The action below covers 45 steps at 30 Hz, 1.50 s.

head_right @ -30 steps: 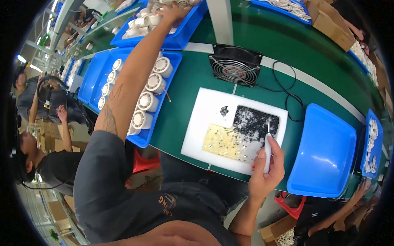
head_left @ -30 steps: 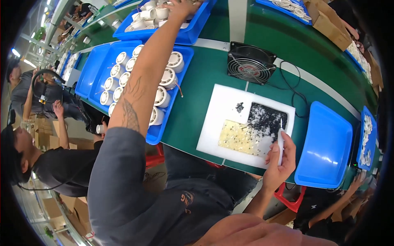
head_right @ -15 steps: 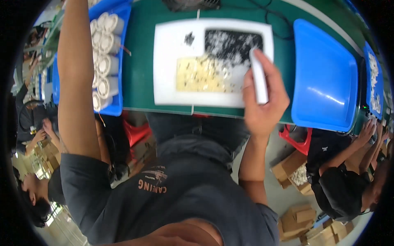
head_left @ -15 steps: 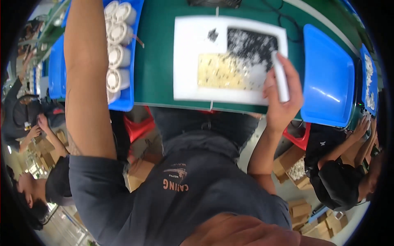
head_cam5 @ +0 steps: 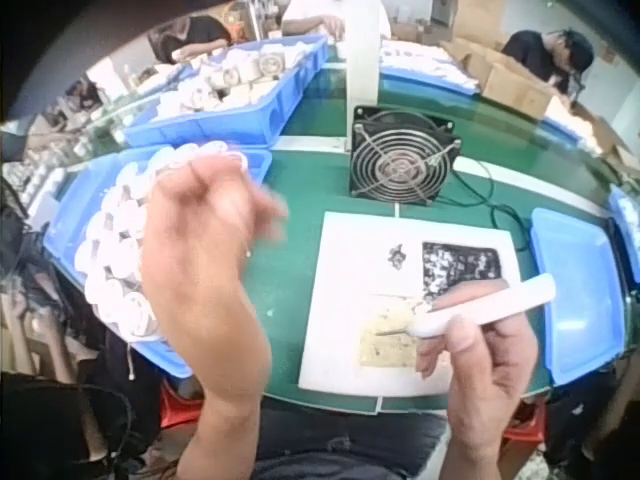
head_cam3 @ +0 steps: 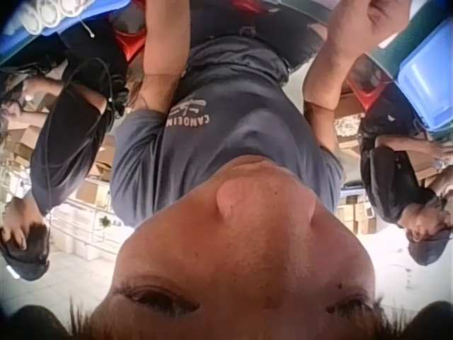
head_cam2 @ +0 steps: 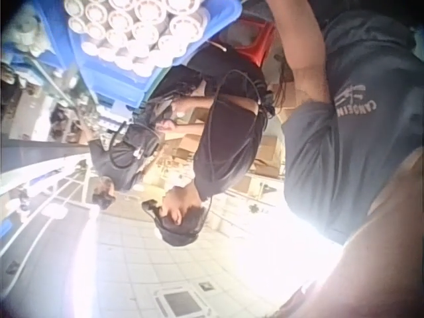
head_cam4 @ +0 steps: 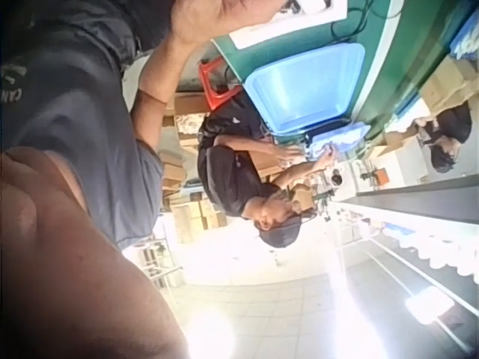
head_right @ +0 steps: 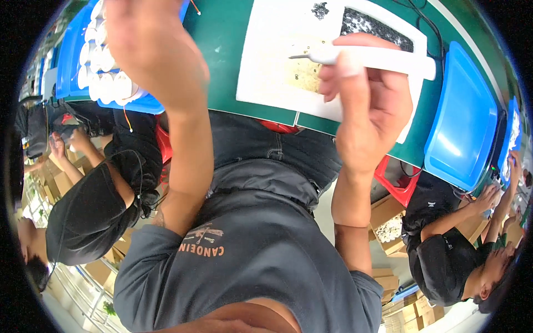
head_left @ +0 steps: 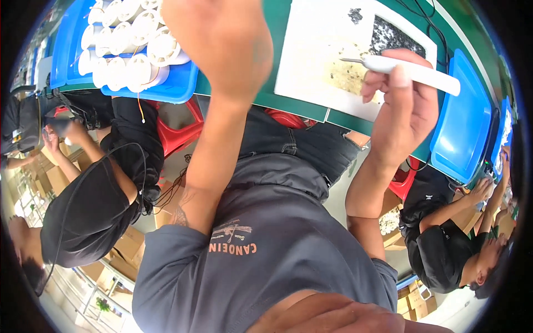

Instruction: The person solders electronic components and wires using a soldering iron, applying solder paste from trays.

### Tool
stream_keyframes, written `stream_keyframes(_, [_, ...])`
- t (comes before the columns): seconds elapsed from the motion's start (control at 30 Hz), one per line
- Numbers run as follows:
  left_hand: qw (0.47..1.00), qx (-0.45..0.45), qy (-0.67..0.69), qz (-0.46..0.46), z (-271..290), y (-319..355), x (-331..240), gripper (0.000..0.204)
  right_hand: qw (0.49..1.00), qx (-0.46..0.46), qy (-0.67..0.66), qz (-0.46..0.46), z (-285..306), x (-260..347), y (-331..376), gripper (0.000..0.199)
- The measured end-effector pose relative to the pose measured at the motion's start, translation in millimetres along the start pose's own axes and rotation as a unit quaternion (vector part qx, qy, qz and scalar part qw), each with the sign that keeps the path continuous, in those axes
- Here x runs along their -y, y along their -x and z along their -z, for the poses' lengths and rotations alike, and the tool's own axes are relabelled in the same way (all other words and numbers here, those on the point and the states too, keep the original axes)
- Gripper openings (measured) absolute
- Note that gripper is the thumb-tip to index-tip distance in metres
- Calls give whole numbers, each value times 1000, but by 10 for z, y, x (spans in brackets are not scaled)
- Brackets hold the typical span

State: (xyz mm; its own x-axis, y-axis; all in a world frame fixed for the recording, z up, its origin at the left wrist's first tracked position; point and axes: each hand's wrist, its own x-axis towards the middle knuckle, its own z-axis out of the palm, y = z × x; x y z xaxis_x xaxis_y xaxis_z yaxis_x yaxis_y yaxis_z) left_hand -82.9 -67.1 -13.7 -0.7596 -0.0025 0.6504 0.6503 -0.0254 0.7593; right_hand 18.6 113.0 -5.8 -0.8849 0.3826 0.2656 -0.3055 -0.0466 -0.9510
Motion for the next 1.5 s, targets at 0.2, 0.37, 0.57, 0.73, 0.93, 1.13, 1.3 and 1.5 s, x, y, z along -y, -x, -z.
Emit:
stream_keyframes(0.2, [993, 39, -91, 61, 101, 573, 10, 20, 996, 33, 78, 19, -60, -121, -166, 16])
stream_keyframes(0.37, [986, 100, -112, 69, 147, 528, -39, 20, 986, -5, 165, 17, -87, -177, -184, 19])
stream_keyframes(0.57, [980, 127, -106, 112, 114, 518, -40, 21, 987, -14, 162, -9, -136, -151, -171, 20])
stream_keyframes(0.73, [982, 127, -98, 96, 117, 525, -17, 16, 987, -10, 159, -10, -140, -163, -177, 21])
stream_keyframes(0.93, [981, 132, -98, 103, 132, 514, -20, 16, 983, -4, 181, -8, -155, -159, -167, 21])
stream_keyframes(1.13, [980, 134, -113, 98, 107, 519, -10, 16, 983, -4, 183, -27, -165, -128, -207, 19])
stream_keyframes(1.3, [979, 139, -114, 99, 94, 509, -14, 17, 993, 1, 85, -85, -15, -105, -254, 18])
stream_keyframes(1.5, [974, 146, -126, 120, 104, 485, -68, 16, 995, -77, 69, -6, 165, -77, -407, 21])
